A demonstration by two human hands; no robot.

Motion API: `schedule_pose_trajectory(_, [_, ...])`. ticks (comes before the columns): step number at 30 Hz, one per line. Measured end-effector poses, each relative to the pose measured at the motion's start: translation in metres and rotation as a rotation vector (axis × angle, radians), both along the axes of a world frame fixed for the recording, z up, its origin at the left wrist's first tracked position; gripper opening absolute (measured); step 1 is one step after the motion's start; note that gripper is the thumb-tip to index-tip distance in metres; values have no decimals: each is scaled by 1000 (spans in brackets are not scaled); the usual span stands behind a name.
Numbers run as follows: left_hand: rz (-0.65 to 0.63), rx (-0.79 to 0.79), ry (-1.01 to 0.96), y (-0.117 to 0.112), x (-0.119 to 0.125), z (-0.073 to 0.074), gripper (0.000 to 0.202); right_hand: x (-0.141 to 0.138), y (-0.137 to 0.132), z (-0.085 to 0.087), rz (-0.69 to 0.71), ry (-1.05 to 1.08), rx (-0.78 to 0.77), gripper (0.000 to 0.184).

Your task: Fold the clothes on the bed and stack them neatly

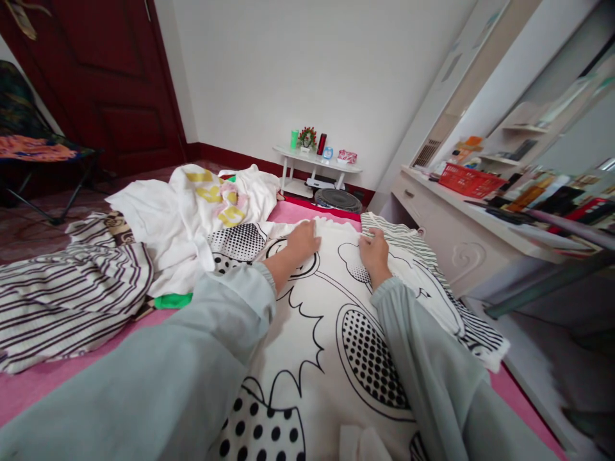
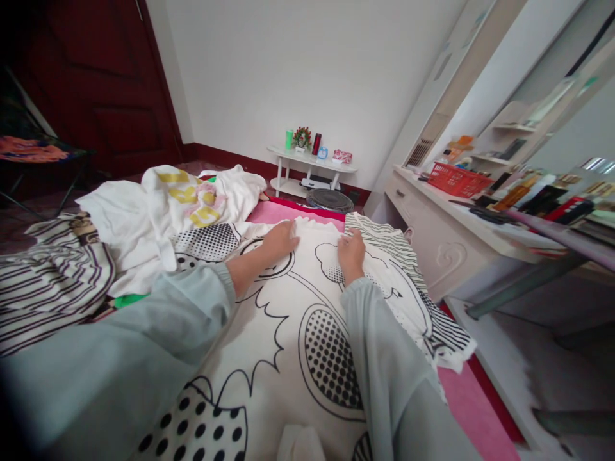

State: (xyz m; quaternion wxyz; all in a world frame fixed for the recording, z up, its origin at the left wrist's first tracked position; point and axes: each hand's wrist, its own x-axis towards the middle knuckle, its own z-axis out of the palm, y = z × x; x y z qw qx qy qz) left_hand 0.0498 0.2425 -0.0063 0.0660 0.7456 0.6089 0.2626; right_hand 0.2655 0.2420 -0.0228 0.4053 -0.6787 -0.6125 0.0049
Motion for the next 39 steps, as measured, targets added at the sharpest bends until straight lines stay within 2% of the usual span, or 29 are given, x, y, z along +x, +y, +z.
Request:
schedule_pose_trajectory(4, [-37, -108, 224, -6, -3, -9, 70, -8, -6, 1, 89, -250, -172, 52])
schedule_pose_trajectory(7, [-19, -167, 280, -7, -11, -9, 75, -13, -13, 2, 78, -470, -326, 54])
schedule_pose_trajectory(9, [-35, -161, 301, -7, -18, -9, 74, -14, -19, 3, 41, -540, -401, 59])
schedule_pose_trajectory(13, [-76, -120, 328, -9, -37, -11, 70, -8, -29, 7, -16, -582, -510, 70])
schedule_pose_trajectory(18, [-138, -88, 337, -12, -57, -14, 64, 13, -37, 8, -14, -613, -543, 80])
schedule_pose_trajectory(20, [-159, -24, 332, -14, -61, -14, 58, 24, -39, 8, -38, -621, -533, 81])
schedule_pose_trajectory(22, [-231, 82, 322, -17, -62, -12, 49, 31, -40, 8, -94, -619, -525, 81])
schedule_pose_trajectory(25, [-439, 132, 302, -20, -60, -9, 45, 19, -42, 11, -263, -571, -548, 78])
schedule_pose_trajectory(27, [-499, 85, 305, -22, -58, -8, 49, -5, -48, 13, -357, -532, -530, 75])
schedule_pose_trajectory(28, [-490, 63, 315, -22, -57, -8, 52, -20, -52, 14, -335, -528, -505, 74])
schedule_pose_trajectory(29, [-472, 46, 328, -22, -56, -7, 55, -35, -57, 15, -250, -543, -474, 73])
schedule_pose_trajectory(32, [-443, -1, 358, -22, -57, -7, 60, -64, -71, 14, 238, -637, -429, 68])
schedule_pose_trajectory(33, [-443, -15, 361, -22, -58, -7, 61, -62, -74, 13, 324, -657, -432, 66])
schedule_pose_trajectory(34, [-446, -27, 362, -22, -59, -6, 62, -55, -75, 11, 338, -672, -440, 66])
schedule_pose_trajectory(37, [-440, -70, 368, -25, -59, -4, 63, -11, -72, 5, 107, -696, -480, 66])
schedule_pose_trajectory(39, [-368, -111, 379, -30, -55, -1, 59, 19, -69, 3, -41, -707, -496, 67])
